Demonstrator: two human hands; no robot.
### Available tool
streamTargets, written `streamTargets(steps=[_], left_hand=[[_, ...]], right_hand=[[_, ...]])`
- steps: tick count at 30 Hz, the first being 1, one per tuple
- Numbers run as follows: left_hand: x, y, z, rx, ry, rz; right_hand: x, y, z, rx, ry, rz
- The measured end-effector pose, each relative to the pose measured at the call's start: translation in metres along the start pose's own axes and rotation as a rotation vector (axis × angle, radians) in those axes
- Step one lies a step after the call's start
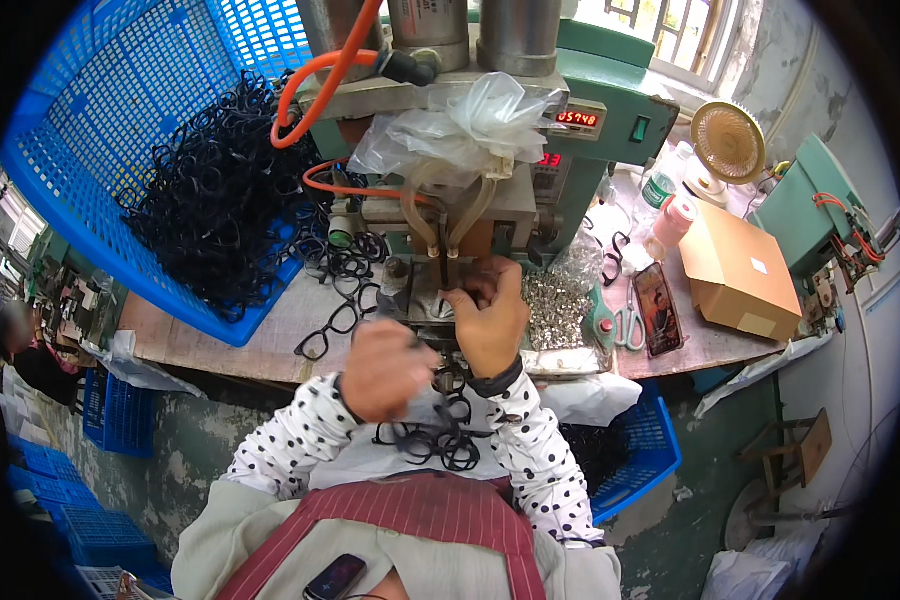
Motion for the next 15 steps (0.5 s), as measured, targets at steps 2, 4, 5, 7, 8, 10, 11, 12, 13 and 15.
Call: streamTargets(steps=[2, 4, 5, 7, 8, 10, 11, 12, 13, 15], left_hand=[[0.017, -0.015, 0.02, -0.002, -0.088, 0.442], [0.029, -0.039, 0.029, -0.429, 0.132, 0.961], [0.036, -0.039, 0.032, -0.435, 0.232, 0.939], [0.039, -0.038, 0.036, -0.436, 0.33, 0.911], [0.039, -0.039, 0.035, -0.429, 0.334, 0.908], [0.034, -0.033, 0.032, -0.334, 0.222, 0.776], [0.031, -0.026, 0.029, -0.244, 0.112, 0.638], [0.027, -0.019, 0.026, -0.157, 0.002, 0.496], [0.019, -0.013, 0.018, -0.056, 0.058, 0.343], [0.003, -0.003, -0.005, 0.093, 0.146, 0.168]], right_hand=[[0.0, 0.004, 0.002, -0.012, -0.024, -0.005], [0.002, 0.007, 0.002, -0.006, -0.022, -0.006], [0.001, 0.008, 0.004, -0.009, 0.0, -0.01], [0.0, 0.008, 0.003, -0.029, -0.005, 0.005], [-0.002, 0.006, 0.001, -0.05, -0.028, 0.025], [-0.006, 0.009, -0.001, -0.079, -0.049, 0.046], [-0.008, 0.01, -0.001, -0.091, -0.047, 0.056], [-0.009, 0.01, -0.001, -0.101, -0.045, 0.069], [-0.007, 0.008, 0.002, -0.084, 0.101, 0.101], [-0.003, 0.0, 0.02, -0.052, 0.397, 0.16]])
Point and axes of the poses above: each hand's wrist, its own y-axis away from the middle knuckle, its own z-axis out of the back of the hand, x = y × z, the point moved 2 cm from there along -y, towards the middle knuckle, and after that the axes turned 5 degrees about y, right-handed, at the moved point
